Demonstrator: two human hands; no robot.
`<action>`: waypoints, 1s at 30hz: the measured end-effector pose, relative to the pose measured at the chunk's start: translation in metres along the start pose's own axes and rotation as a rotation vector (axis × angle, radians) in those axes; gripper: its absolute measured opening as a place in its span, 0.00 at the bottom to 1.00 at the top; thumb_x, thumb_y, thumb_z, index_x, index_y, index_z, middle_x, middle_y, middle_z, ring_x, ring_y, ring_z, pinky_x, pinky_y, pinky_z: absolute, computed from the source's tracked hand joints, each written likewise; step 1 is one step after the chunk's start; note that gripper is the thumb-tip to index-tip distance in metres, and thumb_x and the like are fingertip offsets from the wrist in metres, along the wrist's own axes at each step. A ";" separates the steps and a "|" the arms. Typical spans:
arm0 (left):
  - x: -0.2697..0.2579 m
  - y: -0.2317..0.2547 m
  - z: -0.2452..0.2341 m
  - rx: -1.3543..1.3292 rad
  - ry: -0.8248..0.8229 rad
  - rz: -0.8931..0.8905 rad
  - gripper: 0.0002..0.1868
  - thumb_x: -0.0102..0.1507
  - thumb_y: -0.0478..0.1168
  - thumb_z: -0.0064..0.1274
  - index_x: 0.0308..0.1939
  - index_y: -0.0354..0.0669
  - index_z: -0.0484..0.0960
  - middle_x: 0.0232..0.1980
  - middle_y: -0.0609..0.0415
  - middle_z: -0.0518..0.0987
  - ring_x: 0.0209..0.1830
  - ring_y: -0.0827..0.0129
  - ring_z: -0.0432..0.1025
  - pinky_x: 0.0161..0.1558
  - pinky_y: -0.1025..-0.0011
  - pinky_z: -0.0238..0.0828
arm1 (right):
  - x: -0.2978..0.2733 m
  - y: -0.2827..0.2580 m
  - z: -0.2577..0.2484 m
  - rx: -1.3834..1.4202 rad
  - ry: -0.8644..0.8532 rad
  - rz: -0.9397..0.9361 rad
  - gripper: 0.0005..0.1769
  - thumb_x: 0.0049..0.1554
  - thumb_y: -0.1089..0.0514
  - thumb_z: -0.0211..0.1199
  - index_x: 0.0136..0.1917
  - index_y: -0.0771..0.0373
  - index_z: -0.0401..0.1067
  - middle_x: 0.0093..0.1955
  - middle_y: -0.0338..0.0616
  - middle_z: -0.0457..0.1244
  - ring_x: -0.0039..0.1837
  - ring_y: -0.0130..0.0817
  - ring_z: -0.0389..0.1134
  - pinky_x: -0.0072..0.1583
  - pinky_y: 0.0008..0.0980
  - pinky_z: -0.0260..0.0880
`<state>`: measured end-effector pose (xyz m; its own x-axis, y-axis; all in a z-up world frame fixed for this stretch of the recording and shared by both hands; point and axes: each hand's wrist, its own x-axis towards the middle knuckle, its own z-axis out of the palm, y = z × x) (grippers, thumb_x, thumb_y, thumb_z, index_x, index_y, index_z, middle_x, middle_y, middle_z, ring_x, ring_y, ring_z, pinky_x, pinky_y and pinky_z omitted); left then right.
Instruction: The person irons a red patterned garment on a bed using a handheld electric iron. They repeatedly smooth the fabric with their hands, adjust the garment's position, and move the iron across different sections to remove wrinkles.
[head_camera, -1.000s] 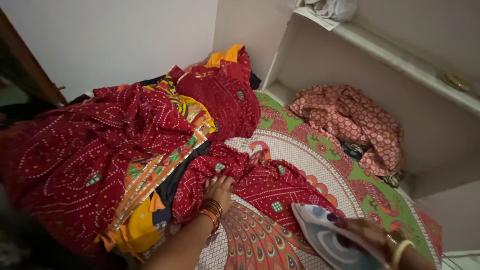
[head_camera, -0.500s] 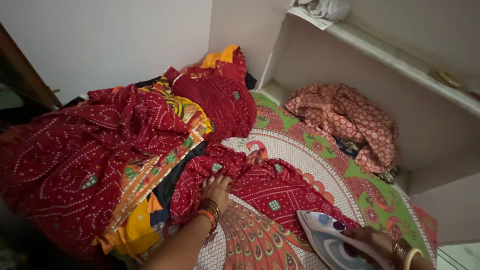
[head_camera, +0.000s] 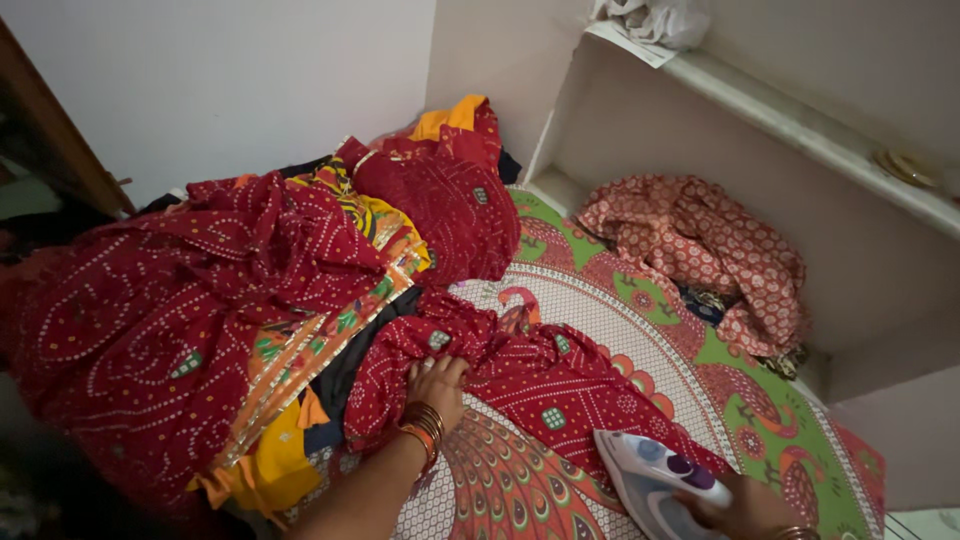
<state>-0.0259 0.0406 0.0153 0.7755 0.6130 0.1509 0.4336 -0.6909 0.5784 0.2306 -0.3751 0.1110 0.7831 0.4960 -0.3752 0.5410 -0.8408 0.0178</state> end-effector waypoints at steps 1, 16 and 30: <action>0.000 0.000 -0.001 0.001 0.002 0.008 0.17 0.58 0.33 0.53 0.50 0.53 0.77 0.53 0.54 0.76 0.59 0.54 0.67 0.64 0.50 0.56 | -0.006 -0.015 -0.006 0.023 -0.001 0.020 0.34 0.44 0.30 0.74 0.60 0.44 0.79 0.53 0.43 0.74 0.56 0.42 0.76 0.61 0.39 0.75; -0.002 0.010 -0.012 0.008 -0.093 -0.069 0.20 0.60 0.34 0.55 0.55 0.52 0.74 0.58 0.52 0.75 0.64 0.53 0.65 0.71 0.47 0.49 | -0.016 -0.228 -0.095 0.090 -0.233 -0.010 0.35 0.49 0.25 0.65 0.58 0.50 0.80 0.49 0.42 0.75 0.49 0.34 0.79 0.57 0.36 0.77; 0.002 -0.001 0.001 -0.037 -0.018 -0.063 0.21 0.62 0.34 0.53 0.58 0.52 0.70 0.57 0.50 0.78 0.64 0.50 0.66 0.67 0.48 0.55 | 0.006 -0.251 -0.093 0.093 -0.142 -0.030 0.37 0.48 0.24 0.67 0.54 0.56 0.80 0.48 0.47 0.73 0.50 0.39 0.77 0.57 0.39 0.77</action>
<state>-0.0240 0.0419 0.0139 0.7555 0.6477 0.0988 0.4648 -0.6361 0.6159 0.1277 -0.1407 0.1906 0.7122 0.4909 -0.5017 0.5276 -0.8459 -0.0788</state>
